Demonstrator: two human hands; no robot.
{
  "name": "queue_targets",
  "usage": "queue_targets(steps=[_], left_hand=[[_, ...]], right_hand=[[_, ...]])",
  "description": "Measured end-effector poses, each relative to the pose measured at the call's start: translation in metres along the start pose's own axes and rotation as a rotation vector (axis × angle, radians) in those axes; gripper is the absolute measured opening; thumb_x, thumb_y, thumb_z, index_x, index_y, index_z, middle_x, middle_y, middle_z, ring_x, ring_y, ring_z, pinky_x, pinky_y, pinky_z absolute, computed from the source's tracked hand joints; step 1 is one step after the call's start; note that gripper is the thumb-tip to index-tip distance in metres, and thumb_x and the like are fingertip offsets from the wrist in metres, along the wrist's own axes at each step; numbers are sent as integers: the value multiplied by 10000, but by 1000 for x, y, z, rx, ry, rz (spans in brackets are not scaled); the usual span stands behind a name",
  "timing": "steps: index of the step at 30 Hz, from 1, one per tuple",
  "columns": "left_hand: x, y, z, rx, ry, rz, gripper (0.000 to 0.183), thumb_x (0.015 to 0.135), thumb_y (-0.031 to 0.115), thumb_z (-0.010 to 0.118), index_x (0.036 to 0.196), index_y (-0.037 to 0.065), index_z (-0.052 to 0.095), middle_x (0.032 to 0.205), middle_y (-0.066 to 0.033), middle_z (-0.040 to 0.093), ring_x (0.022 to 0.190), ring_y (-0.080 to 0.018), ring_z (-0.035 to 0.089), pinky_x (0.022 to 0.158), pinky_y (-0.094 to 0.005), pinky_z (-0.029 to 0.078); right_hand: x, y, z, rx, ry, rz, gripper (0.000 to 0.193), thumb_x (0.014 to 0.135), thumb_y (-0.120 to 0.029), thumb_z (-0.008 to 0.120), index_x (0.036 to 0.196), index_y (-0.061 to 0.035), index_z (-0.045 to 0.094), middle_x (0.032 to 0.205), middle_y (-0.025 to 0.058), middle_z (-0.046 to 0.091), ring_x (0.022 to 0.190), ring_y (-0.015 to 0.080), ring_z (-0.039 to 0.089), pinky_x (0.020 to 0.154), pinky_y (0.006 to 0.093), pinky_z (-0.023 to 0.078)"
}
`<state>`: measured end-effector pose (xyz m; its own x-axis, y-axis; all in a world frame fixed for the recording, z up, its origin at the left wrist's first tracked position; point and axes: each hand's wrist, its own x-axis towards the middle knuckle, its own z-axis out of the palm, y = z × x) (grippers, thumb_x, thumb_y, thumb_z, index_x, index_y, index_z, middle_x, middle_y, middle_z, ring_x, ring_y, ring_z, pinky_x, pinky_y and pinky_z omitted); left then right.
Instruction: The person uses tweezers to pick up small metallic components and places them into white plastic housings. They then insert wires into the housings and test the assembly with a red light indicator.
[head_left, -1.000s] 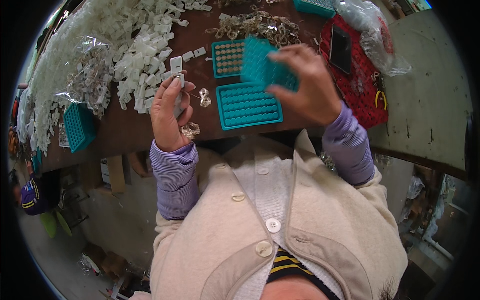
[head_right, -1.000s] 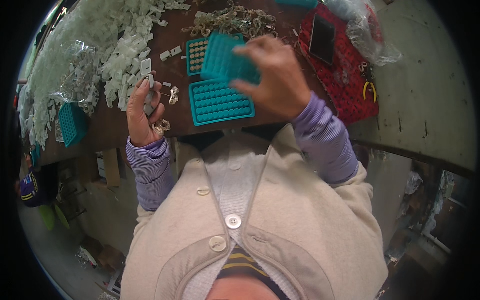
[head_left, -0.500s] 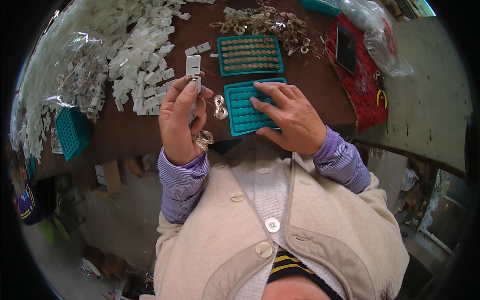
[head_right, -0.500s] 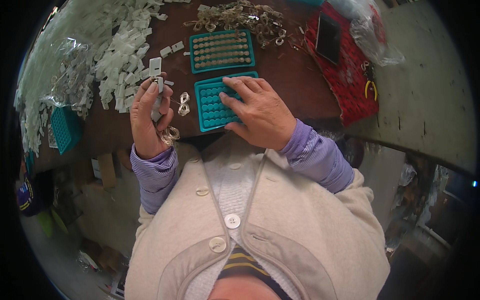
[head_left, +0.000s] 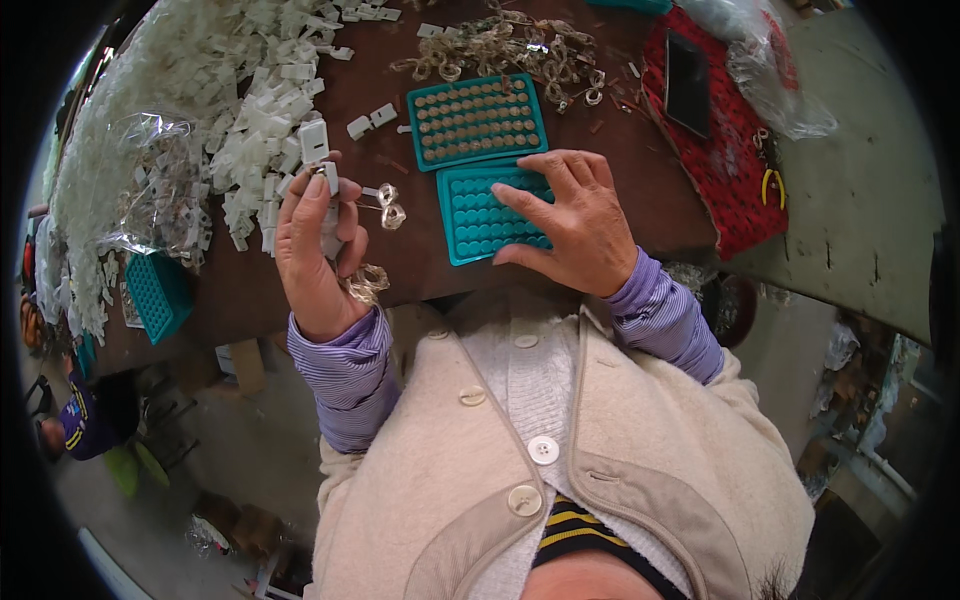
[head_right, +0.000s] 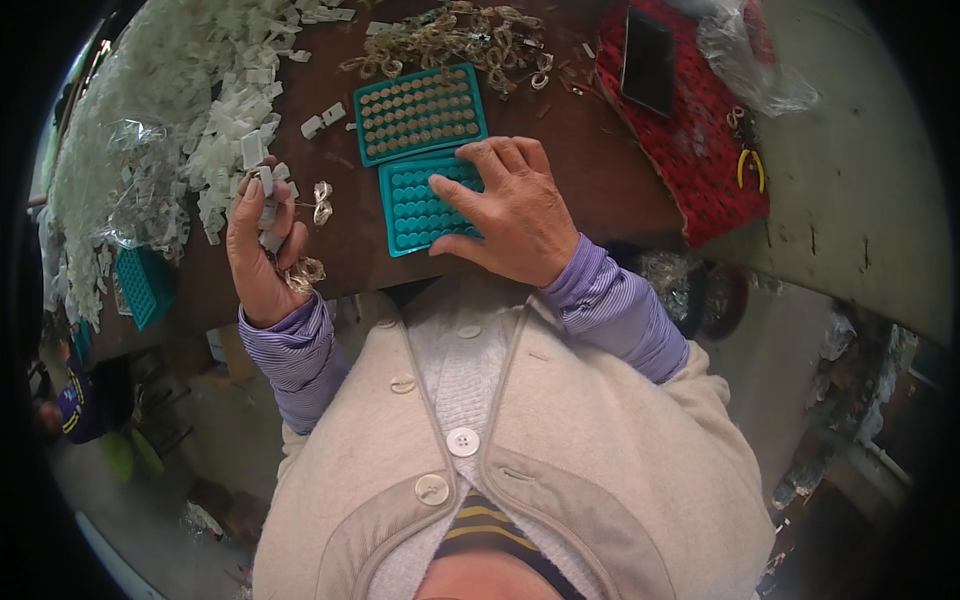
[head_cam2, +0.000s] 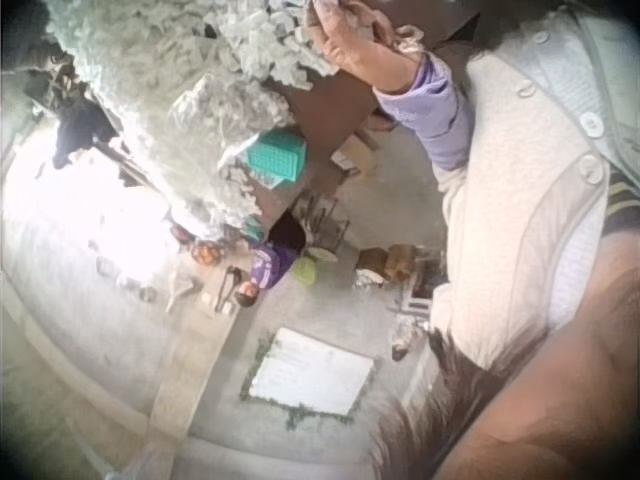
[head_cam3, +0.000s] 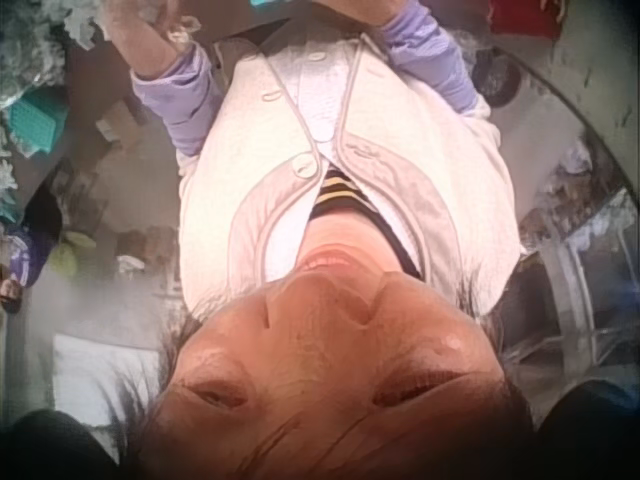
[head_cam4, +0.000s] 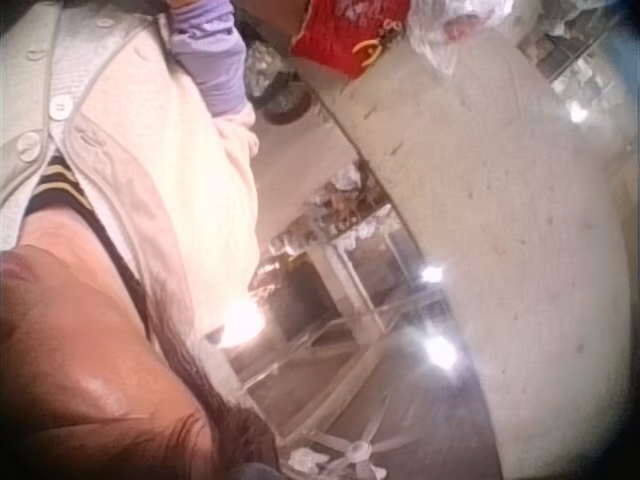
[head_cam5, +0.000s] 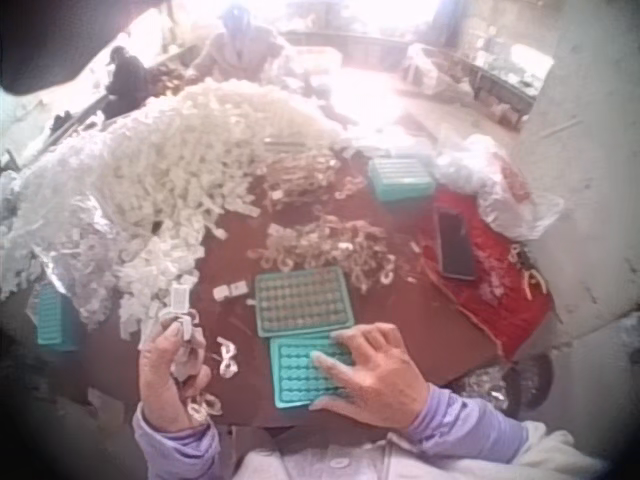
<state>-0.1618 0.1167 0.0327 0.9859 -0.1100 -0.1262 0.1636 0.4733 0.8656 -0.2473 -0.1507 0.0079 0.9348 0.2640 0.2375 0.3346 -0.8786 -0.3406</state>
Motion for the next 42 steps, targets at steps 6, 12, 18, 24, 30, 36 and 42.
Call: queue_targets(steps=[6,12,18,24,30,36,42], left_hand=[[-2,-4,18,26,-28,-42,330,1061,196,649,1324,-1,653,966,-63,730,621,-3,491,425,-167,294],[-5,-30,54,-9,-152,-123,254,1064,181,649,1246,5,648,960,-70,731,590,6,495,432,-159,304],[-1,-83,81,-83,-243,-283,201,1065,160,654,1227,42,638,963,-72,730,616,-5,542,430,-162,336],[-1,-85,72,-114,-204,-266,222,1063,191,658,1215,35,619,971,-84,730,601,-23,547,400,-168,324],[-14,-73,72,-62,-141,-266,215,1064,192,648,1206,34,618,953,-77,726,566,-18,518,401,-166,300],[-21,-83,74,47,-133,-178,197,1074,165,635,1216,31,608,950,-67,729,552,-14,500,435,-165,317],[-16,-88,75,137,-160,-148,198,1077,157,634,1228,33,604,964,-67,734,564,-14,508,456,-162,346]], right_hand=[[4,3,3,-62,185,-78,609,720,-515,884,1204,-160,776,1325,113,591,1317,312,515,1144,532,321],[-2,-5,20,97,142,-108,482,817,-366,836,1247,-165,753,1210,79,626,1185,273,592,1032,460,442],[-12,22,0,406,132,-107,417,854,-256,825,1230,-92,747,1395,103,643,1363,311,567,1164,479,412],[-12,40,-5,282,213,121,739,786,-194,874,1452,-48,589,1375,171,641,1329,375,561,1150,479,421],[-14,38,6,452,222,179,568,782,-117,854,1315,-52,670,1131,92,690,1114,293,609,970,454,453],[-4,31,7,246,275,145,275,790,-55,827,1054,-87,757,948,52,677,963,289,627,922,423,447],[14,39,-2,259,479,242,131,774,-56,821,897,-81,783,934,62,674,905,279,635,848,420,499]])
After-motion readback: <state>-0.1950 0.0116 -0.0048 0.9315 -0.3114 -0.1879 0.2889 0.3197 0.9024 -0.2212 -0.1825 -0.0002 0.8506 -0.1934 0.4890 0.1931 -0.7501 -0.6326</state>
